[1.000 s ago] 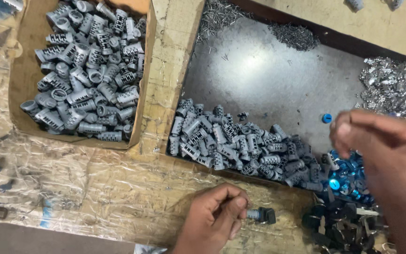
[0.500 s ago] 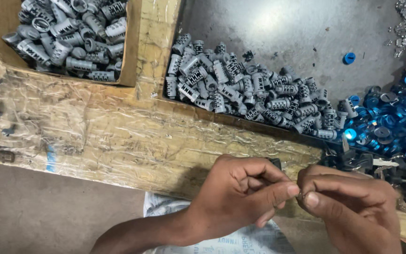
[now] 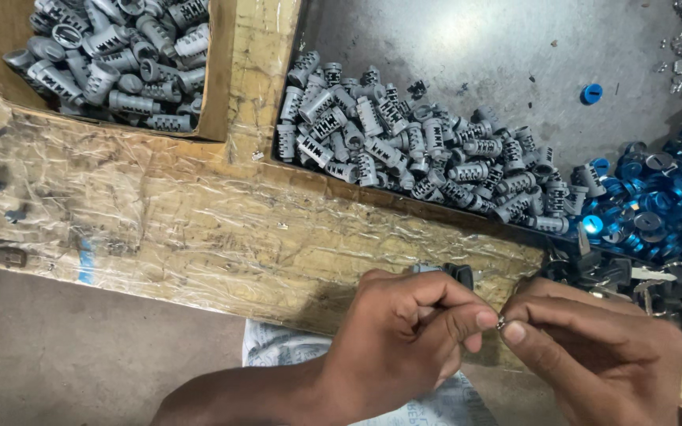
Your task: The person assembles small lock cylinder components at a workbench. They pick gray cylindrical lock bodies and small blue caps from trays, fit the caps onto the cylinders by hand, and place finished assemblies aside, repeating the cycle for successive units.
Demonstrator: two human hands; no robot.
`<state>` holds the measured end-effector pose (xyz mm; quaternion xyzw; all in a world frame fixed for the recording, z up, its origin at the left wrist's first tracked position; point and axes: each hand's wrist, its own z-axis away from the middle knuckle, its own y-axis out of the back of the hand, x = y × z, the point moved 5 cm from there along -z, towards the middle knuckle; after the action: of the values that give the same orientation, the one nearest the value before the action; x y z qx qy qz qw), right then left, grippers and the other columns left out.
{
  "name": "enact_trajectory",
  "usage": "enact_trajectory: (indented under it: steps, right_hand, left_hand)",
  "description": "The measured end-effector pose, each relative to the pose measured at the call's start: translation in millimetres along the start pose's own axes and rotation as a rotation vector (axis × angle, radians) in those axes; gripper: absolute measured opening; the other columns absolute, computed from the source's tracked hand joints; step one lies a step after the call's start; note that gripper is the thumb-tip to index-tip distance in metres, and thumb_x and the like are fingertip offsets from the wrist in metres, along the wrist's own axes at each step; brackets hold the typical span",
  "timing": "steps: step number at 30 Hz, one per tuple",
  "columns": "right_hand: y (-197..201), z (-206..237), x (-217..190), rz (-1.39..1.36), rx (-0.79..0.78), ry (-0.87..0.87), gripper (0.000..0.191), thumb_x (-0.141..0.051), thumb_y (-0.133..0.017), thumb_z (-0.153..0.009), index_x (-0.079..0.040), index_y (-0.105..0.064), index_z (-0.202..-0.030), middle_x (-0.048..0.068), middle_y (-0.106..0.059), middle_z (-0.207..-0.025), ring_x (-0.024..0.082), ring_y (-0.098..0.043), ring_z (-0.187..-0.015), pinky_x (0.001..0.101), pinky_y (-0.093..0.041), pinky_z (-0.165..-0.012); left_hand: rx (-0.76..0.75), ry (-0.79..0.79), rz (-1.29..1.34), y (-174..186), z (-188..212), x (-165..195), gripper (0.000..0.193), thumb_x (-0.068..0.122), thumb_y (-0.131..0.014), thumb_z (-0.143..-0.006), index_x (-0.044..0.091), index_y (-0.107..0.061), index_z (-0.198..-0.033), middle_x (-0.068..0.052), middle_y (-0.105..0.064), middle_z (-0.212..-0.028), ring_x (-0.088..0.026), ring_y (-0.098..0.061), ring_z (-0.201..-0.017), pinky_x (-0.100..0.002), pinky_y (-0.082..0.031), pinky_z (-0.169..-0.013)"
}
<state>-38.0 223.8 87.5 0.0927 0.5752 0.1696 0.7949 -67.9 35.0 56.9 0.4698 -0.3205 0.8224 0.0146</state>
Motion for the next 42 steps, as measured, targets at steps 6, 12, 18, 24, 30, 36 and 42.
enact_trajectory:
  steps: [6, 12, 18, 24, 30, 36, 42]
  right_hand:
    - [7.6, 3.1, 26.2, 0.128, 0.035, 0.056, 0.007, -0.003, -0.078, -0.088, 0.004, -0.078, -0.090, 0.010, -0.072, -0.087, 0.013, -0.073, -0.074, 0.0220, -0.054, -0.060]
    - [18.4, -36.9, 127.2, 0.692, -0.387, -0.230, 0.018, -0.032, -0.081, -0.085, -0.016, -0.088, -0.091, -0.005, -0.076, -0.086, 0.004, -0.074, -0.082, 0.0205, -0.057, -0.072]
    - [-23.3, -99.9, 96.5, 0.454, -1.116, -0.508, 0.029, -0.038, -0.055, -0.105, -0.022, -0.076, -0.117, 0.003, -0.085, -0.097, 0.010, -0.084, -0.093, 0.0194, -0.061, -0.082]
    - [-6.5, -201.4, -88.6, 1.041, -0.020, 0.061, 0.028, -0.034, -0.066, -0.091, -0.022, -0.083, -0.110, 0.003, -0.082, -0.099, 0.015, -0.075, -0.072, 0.0315, -0.059, -0.066]
    - [-44.1, -281.6, -116.4, 0.821, -0.043, 0.581, 0.022, -0.008, -0.073, -0.090, -0.007, -0.077, -0.112, 0.013, -0.073, -0.099, 0.033, -0.069, -0.073, 0.0404, -0.052, -0.063]
    - [-52.7, -297.1, -114.0, 0.931, -0.102, 0.653, 0.012, -0.007, -0.071, -0.089, -0.002, -0.074, -0.100, 0.016, -0.069, -0.092, 0.040, -0.066, -0.081, 0.0477, -0.051, -0.068]
    - [-52.0, -296.5, -113.2, 0.942, -0.109, 0.652, 0.011, -0.009, -0.070, -0.091, -0.003, -0.074, -0.099, 0.016, -0.067, -0.089, 0.040, -0.065, -0.078, 0.0496, -0.051, -0.070]
  left_hand:
    - [0.030, 0.087, 0.055, 6.8, -4.2, -11.1, 0.017, 0.008, -0.068, -0.106, -0.001, -0.069, -0.092, 0.000, -0.064, -0.069, -0.002, -0.055, -0.056, -0.023, -0.043, -0.048]
    - [0.027, -0.221, -0.257, 30.6, -15.2, -8.4, 0.018, 0.017, -0.072, -0.108, 0.002, -0.071, -0.097, -0.003, -0.071, -0.082, -0.004, -0.064, -0.075, -0.026, -0.054, -0.068]
    - [0.138, -0.367, -0.641, 55.8, -22.6, -11.0, 0.020, 0.023, -0.075, -0.102, 0.005, -0.069, -0.096, -0.007, -0.071, -0.085, -0.009, -0.069, -0.075, -0.029, -0.054, -0.071]
    - [0.182, 0.071, 0.023, 75.8, -27.3, -52.3, 0.016, 0.020, -0.075, -0.097, 0.005, -0.072, -0.091, 0.000, -0.068, -0.074, -0.003, -0.062, -0.067, -0.023, -0.048, -0.060]
    - [0.457, -0.435, -0.385, 87.2, -32.8, -55.4, 0.015, 0.016, -0.082, -0.093, 0.007, -0.073, -0.084, 0.000, -0.067, -0.067, -0.003, -0.061, -0.059, -0.023, -0.051, -0.054]
    - [0.460, -0.230, -0.321, 85.6, -35.2, -62.9, 0.013, 0.014, -0.082, -0.088, 0.007, -0.074, -0.081, 0.002, -0.065, -0.063, -0.002, -0.058, -0.052, -0.022, -0.044, -0.048]
    - [0.491, -0.207, -0.280, 86.0, -29.0, -39.9, 0.010, 0.009, -0.079, -0.088, 0.004, -0.073, -0.082, 0.003, -0.064, -0.064, 0.001, -0.053, -0.053, -0.020, -0.040, -0.047]
